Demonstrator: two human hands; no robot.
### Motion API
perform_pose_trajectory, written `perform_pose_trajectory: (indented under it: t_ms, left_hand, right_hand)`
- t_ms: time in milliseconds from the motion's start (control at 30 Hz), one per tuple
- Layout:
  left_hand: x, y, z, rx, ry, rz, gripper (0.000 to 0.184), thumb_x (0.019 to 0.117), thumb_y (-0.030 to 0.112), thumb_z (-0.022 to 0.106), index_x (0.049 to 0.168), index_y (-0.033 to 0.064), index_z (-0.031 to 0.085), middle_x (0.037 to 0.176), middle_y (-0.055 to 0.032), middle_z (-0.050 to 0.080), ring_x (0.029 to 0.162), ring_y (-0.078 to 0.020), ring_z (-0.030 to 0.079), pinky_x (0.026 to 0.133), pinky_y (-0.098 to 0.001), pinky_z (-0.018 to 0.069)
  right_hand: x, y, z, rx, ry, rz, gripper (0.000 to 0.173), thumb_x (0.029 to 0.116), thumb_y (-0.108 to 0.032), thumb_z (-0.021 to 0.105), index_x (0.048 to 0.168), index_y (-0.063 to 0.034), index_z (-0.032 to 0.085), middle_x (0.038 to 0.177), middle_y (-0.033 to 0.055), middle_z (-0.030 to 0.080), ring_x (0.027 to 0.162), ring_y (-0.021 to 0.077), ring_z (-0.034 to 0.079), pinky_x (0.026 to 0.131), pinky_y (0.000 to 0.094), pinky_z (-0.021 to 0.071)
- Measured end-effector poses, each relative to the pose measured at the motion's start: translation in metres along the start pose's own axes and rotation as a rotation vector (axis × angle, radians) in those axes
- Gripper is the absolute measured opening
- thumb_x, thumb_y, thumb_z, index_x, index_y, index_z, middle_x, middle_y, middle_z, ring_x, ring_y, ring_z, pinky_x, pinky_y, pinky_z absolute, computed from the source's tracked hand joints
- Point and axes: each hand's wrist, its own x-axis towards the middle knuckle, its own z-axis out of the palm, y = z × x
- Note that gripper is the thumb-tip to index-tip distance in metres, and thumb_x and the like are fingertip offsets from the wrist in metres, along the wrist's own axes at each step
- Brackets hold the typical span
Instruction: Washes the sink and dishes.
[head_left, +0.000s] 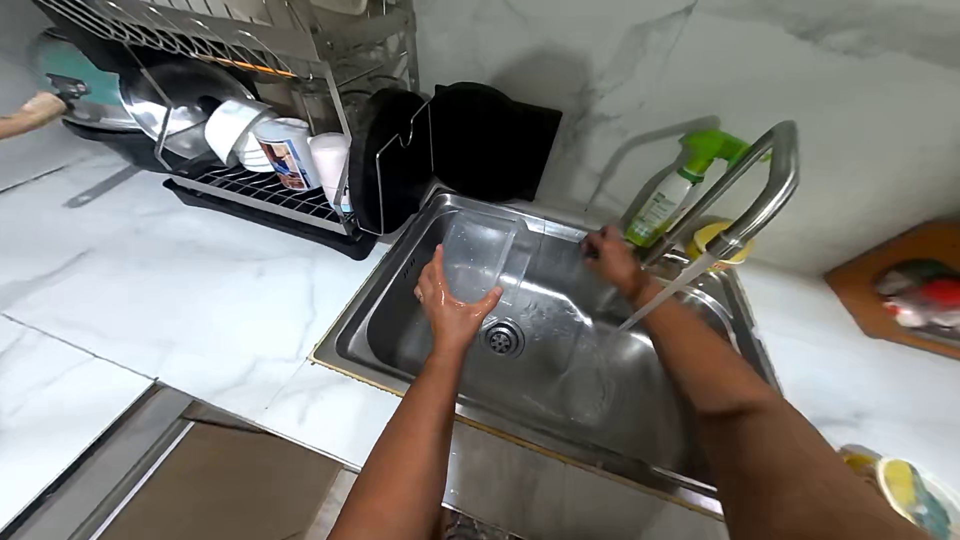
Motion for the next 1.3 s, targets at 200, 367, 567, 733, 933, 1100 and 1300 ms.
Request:
perform_pose_trajectory:
  t_ms: [200, 367, 567, 733, 933, 1100, 1300]
  left_hand:
    - [0.001, -0.004, 0.002, -0.017, 0.006, -0.016, 0.121, 0.0606, 0.048, 0.093, 0.160, 0.0127, 0.035, 0.153, -0.0239, 0.044, 0.142, -0.0402, 0.040, 0.117, -0.0563, 0.0323]
    - [0.003, -0.003, 0.001, -0.015, 0.020, -0.047, 0.120, 0.0607, 0.047, 0.093, 0.160, 0.0113, 0.036, 0.151, -0.0246, 0.045, 0.139, -0.0415, 0.041, 0.115, -0.0568, 0.0331]
    - [0.003, -0.002, -0.001, -0.036, -0.006, -0.083, 0.120, 0.0624, 0.042, 0.094, 0.161, 0.0152, 0.032, 0.152, -0.0241, 0.042, 0.138, -0.0417, 0.041, 0.113, -0.0576, 0.0351]
    - [0.004, -0.001, 0.000, -0.024, 0.017, -0.070, 0.120, 0.0621, 0.043, 0.095, 0.161, 0.0133, 0.033, 0.152, -0.0248, 0.044, 0.139, -0.0418, 0.041, 0.115, -0.0571, 0.0337]
    - [0.006, -0.002, 0.001, -0.013, 0.025, -0.058, 0.120, 0.0609, 0.045, 0.094, 0.160, 0.0107, 0.035, 0.151, -0.0261, 0.045, 0.138, -0.0429, 0.042, 0.115, -0.0580, 0.0331]
    - [0.006, -0.004, 0.001, 0.009, 0.014, -0.035, 0.119, 0.0630, 0.048, 0.092, 0.160, 0.0098, 0.035, 0.150, -0.0277, 0.046, 0.137, -0.0450, 0.043, 0.114, -0.0592, 0.0332]
    - [0.006, 0.000, -0.001, 0.008, 0.002, -0.057, 0.117, 0.0647, 0.048, 0.091, 0.159, 0.0081, 0.035, 0.151, -0.0282, 0.044, 0.139, -0.0449, 0.041, 0.116, -0.0582, 0.0321]
  right_hand:
    - [-0.096, -0.002, 0.069, 0.244, -0.728, -0.110, 0.026, 0.0993, -0.015, 0.066, 0.121, -0.0018, 0.072, 0.118, 0.0200, 0.071, 0.111, 0.0325, 0.068, 0.102, 0.0536, 0.0500]
    - [-0.133, -0.001, 0.075, 0.327, -0.414, -0.081, 0.020, 0.0955, -0.010, 0.067, 0.111, 0.0032, 0.070, 0.114, 0.0200, 0.069, 0.107, 0.0277, 0.066, 0.099, 0.0437, 0.0521]
    - [-0.165, -0.012, 0.058, 0.327, -0.151, 0.073, 0.034, 0.0936, -0.024, 0.076, 0.103, 0.0056, 0.061, 0.096, 0.0186, 0.066, 0.086, 0.0249, 0.065, 0.082, 0.0426, 0.0549]
    - [-0.154, -0.008, 0.036, 0.577, -0.521, 0.337, 0.035, 0.1017, -0.026, 0.066, 0.120, 0.0024, 0.057, 0.092, 0.0142, 0.068, 0.071, 0.0195, 0.069, 0.069, 0.0373, 0.0609]
    - [-0.114, -0.002, 0.007, 0.381, -0.561, 0.328, 0.032, 0.1022, -0.031, 0.065, 0.116, -0.0017, 0.063, 0.081, 0.0077, 0.062, 0.056, 0.0118, 0.054, 0.054, 0.0293, 0.0502]
    - [-0.036, -0.003, -0.017, 1.015, 0.002, 0.585, 0.028, 0.1107, -0.019, 0.046, 0.129, 0.0012, 0.053, 0.085, 0.0073, 0.061, 0.062, 0.0108, 0.060, 0.060, 0.0256, 0.0548]
    - [-0.001, -0.031, -0.020, 1.551, 0.407, 0.800, 0.032, 0.1111, -0.022, 0.041, 0.132, 0.0020, 0.048, 0.106, 0.0174, 0.063, 0.085, 0.0221, 0.068, 0.076, 0.0333, 0.0579]
